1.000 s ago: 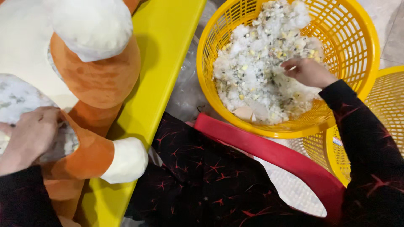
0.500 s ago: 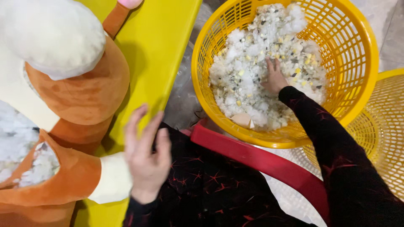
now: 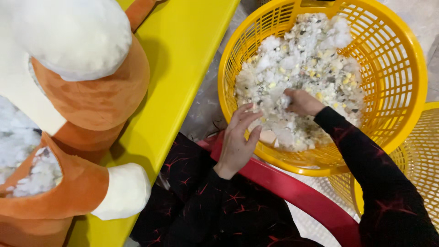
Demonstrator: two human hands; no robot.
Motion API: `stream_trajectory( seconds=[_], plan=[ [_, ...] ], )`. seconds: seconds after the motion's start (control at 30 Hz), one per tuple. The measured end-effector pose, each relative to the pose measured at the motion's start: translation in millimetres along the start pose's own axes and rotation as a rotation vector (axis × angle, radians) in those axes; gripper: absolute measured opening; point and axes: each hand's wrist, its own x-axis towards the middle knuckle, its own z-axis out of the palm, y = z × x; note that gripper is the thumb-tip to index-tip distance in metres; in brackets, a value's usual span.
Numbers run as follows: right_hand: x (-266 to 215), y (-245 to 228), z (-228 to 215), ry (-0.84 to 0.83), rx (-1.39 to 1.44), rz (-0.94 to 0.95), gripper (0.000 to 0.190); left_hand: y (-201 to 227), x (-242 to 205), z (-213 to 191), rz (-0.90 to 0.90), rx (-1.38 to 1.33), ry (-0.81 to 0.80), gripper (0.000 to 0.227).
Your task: The person repeatedly scoops white stuffing material from a yellow basket and packs it into the open cavity of a large plush toy on a yellow table. The hands press and distribute the stuffing inside the toy throughout the clip.
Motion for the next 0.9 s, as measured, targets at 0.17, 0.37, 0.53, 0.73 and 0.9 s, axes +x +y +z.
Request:
stream_trajectory(
  seconds=[0.17,0.37,0.53,0.73,0.9],
  plan=[
    [-78.6,-98.5,-94.2,0.101,0.409,0.093,0.064,0.4,11.5,13.2,-0.009,-0.02,-0.016,0.067],
    [-116.9,-168.8,-112.6,0.239,0.855,0.081,0.058,19.1,26.7,48.8,0.217,-0.152,-0.014,0.114],
    [-135.7,-159.1,-108.8,0.129,1.268,0.031,0.055,8.3,36.7,68.8,0.089,-0.218,0.004,0.077],
    [-138.3,-188.5,-119.7,0.204,1.16,-0.019,0.04,17.4,42.2,57.3,0.169,-0.124,0.106,0.05],
    [-119.7,-267.9,-132.6,0.239,0.976,-0.294,0.033,58.5,34.2,-20.6,0.275,-0.137,0.238,0.049]
  ],
)
